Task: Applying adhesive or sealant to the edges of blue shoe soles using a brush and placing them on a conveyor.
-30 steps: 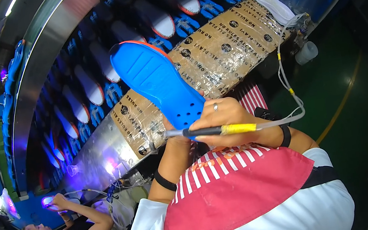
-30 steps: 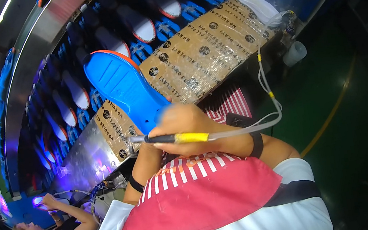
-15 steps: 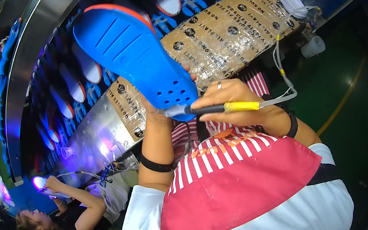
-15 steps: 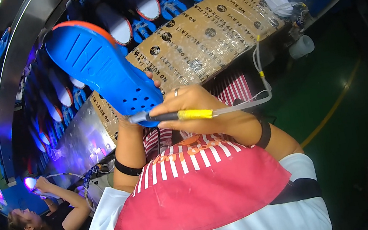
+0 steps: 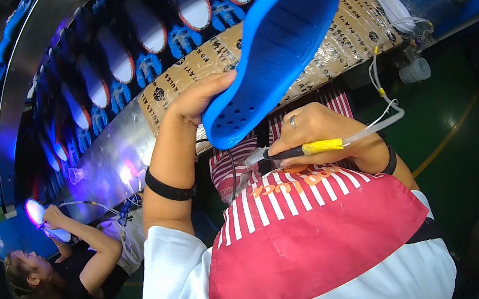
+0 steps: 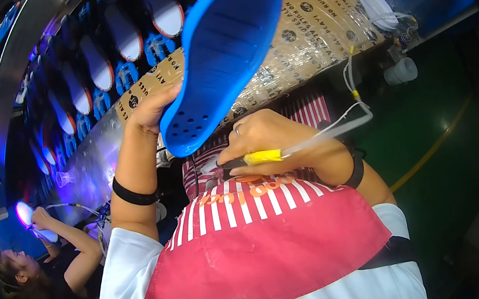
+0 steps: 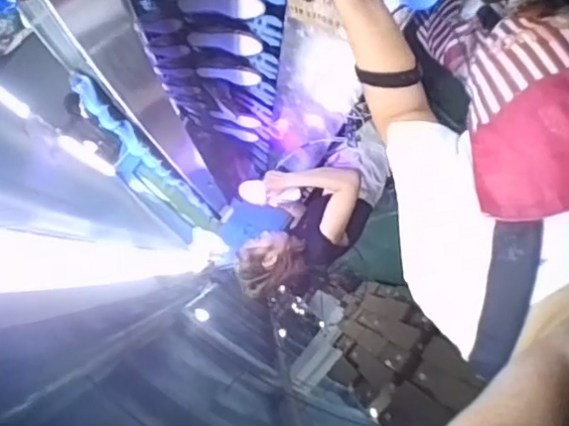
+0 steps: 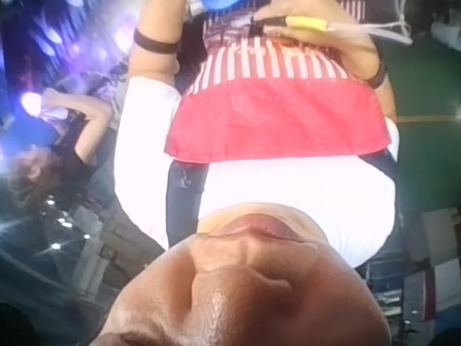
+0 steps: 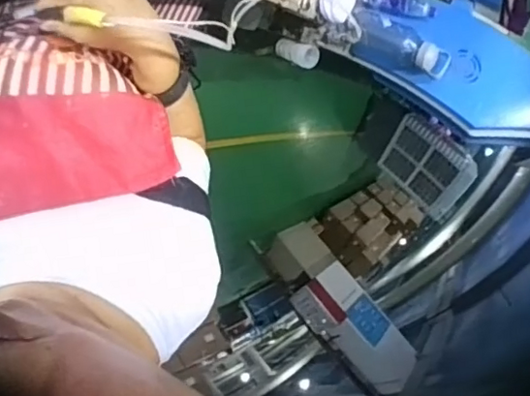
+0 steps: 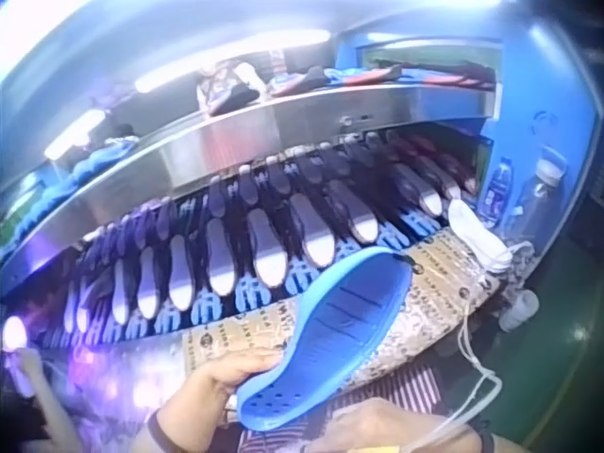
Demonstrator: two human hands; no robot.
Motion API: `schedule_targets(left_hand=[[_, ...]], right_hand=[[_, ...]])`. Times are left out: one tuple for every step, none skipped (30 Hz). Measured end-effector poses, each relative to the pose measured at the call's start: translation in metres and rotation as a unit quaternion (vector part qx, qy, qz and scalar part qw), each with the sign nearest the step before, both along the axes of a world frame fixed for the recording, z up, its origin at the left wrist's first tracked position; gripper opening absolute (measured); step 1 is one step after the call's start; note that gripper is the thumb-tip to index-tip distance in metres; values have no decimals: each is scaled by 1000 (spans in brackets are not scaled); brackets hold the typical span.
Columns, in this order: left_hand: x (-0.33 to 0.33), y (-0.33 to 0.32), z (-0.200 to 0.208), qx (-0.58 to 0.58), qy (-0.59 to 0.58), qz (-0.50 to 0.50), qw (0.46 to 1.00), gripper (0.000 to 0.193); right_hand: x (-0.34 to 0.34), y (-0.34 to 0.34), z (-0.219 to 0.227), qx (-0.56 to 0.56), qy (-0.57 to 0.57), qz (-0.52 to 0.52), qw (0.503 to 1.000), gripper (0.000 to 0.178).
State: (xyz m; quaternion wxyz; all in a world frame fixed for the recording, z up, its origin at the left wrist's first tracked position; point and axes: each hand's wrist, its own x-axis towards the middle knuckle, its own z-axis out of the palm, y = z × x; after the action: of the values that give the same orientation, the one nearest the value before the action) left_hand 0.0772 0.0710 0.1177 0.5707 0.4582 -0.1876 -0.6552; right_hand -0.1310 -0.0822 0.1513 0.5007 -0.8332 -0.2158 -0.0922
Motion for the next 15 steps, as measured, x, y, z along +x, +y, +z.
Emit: schedule_targets(left_hand=[[0, -3, 5, 39, -28, -19, 999, 53], [-1, -4, 12, 61, -36, -44, 996, 51], [-2, -7, 15, 60, -36, -41, 997, 51], [-4, -10, 16, 88, -37, -64, 993, 51], [-5, -13, 17, 116, -38, -88, 989, 51], [-4, -15, 18, 115, -38, -85, 989, 51], [-3, -17, 19, 133, -60, -125, 981, 51], [-1, -18, 20, 150, -81, -163, 972, 51], [-1, -19, 24, 149, -80, -159, 973, 51], [-2, -20, 29, 168, -120, -176, 963, 51], [-2, -20, 31, 188, -159, -194, 950, 52], [-1, -20, 30, 188, -158, -192, 950, 52], [1, -19, 28, 202, -154, -206, 945, 52], [2, -21, 27, 214, -150, -220, 940, 53], [1, -21, 28, 213, -149, -220, 940, 53]], right_hand=[[2, -1, 1, -6, 4, 29, 1000, 22], [1, 4, 2, 43, -21, -11, 999, 22], [3, 5, 3, 42, -21, -7, 999, 22], [4, 5, 4, 14, -30, -45, 998, 22], [6, 6, 5, -14, -40, -83, 996, 21], [8, 9, 5, -16, -47, -75, 996, 20], [7, 10, 3, -17, -47, -73, 996, 20], [6, 10, 0, -45, -38, -38, 998, 20], [5, 8, -1, -73, -29, -4, 997, 20], [4, 3, 2, -55, 8, 34, 998, 21], [4, 6, 2, -56, 9, 36, 998, 21], [3, 10, 1, -11, -5, 9, 1000, 23], [4, 14, 0, 33, -18, -18, 999, 24], [6, 15, 2, 15, -30, -50, 998, 27], [8, 16, 2, 13, -29, -49, 998, 27]])
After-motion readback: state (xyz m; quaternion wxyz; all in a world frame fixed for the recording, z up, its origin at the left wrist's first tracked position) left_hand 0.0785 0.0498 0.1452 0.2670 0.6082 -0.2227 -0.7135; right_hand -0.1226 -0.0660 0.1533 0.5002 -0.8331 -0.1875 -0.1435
